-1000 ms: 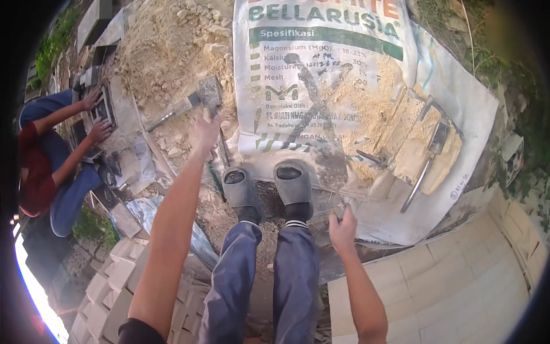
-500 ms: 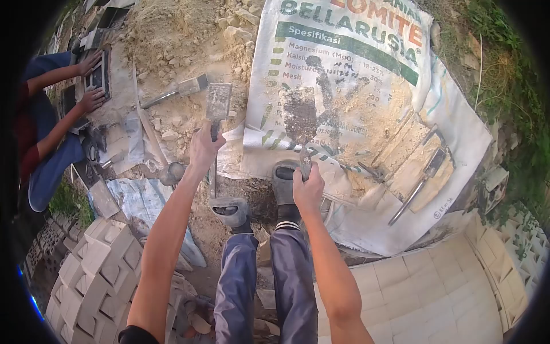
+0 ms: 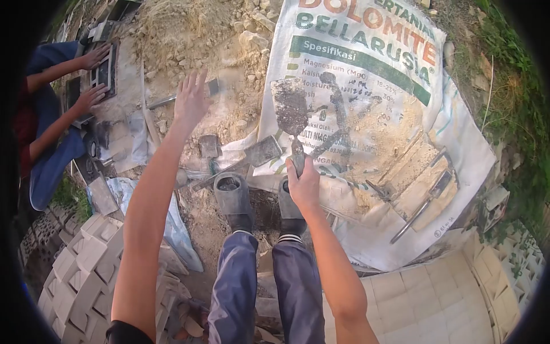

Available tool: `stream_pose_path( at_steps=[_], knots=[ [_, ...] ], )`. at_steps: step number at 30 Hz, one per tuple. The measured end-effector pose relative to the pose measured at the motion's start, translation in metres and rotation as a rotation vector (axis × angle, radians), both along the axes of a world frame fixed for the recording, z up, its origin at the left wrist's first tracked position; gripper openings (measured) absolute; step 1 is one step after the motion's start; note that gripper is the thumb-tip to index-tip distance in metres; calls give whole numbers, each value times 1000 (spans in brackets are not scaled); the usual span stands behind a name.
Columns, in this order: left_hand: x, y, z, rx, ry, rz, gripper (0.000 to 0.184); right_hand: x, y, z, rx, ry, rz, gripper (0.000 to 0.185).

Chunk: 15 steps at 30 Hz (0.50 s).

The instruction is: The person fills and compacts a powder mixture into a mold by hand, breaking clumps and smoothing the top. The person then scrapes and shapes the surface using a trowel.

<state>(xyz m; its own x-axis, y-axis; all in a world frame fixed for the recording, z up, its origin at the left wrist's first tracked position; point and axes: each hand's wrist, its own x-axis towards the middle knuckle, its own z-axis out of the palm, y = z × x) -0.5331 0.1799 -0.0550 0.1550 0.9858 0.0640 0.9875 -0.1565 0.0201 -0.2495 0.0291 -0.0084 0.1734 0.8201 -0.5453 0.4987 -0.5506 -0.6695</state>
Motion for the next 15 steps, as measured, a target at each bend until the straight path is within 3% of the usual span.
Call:
stream_pose_path(
  at_steps=[2, 3, 6, 8, 9, 11, 15],
  knots=[
    [-15, 16, -14, -306, -45, -31, 41, -10, 12, -11, 124, -26, 26, 47],
    [-15, 16, -16, -302, -47, -28, 41, -13, 22, -13, 66, -51, 90, 51],
    [-19, 7, -10, -374, -53, 31, 35, -30, 50, -22, 163, -83, 87, 40],
    [-29, 6, 12, -681, -120, -158, 26, -37, 75, -23, 165, -150, 124, 40],
    [-31, -2, 12, -681, -126, -153, 26, -40, 93, -13, 129, -165, 136, 42],
    [-37, -16, 8, -937, -7, -407, 39, -49, 119, -13, 161, -248, 143, 42],
    [-52, -15, 11, -921, -299, -252, 41, -59, 165, -23, 273, -372, 101, 39]
  ],
)
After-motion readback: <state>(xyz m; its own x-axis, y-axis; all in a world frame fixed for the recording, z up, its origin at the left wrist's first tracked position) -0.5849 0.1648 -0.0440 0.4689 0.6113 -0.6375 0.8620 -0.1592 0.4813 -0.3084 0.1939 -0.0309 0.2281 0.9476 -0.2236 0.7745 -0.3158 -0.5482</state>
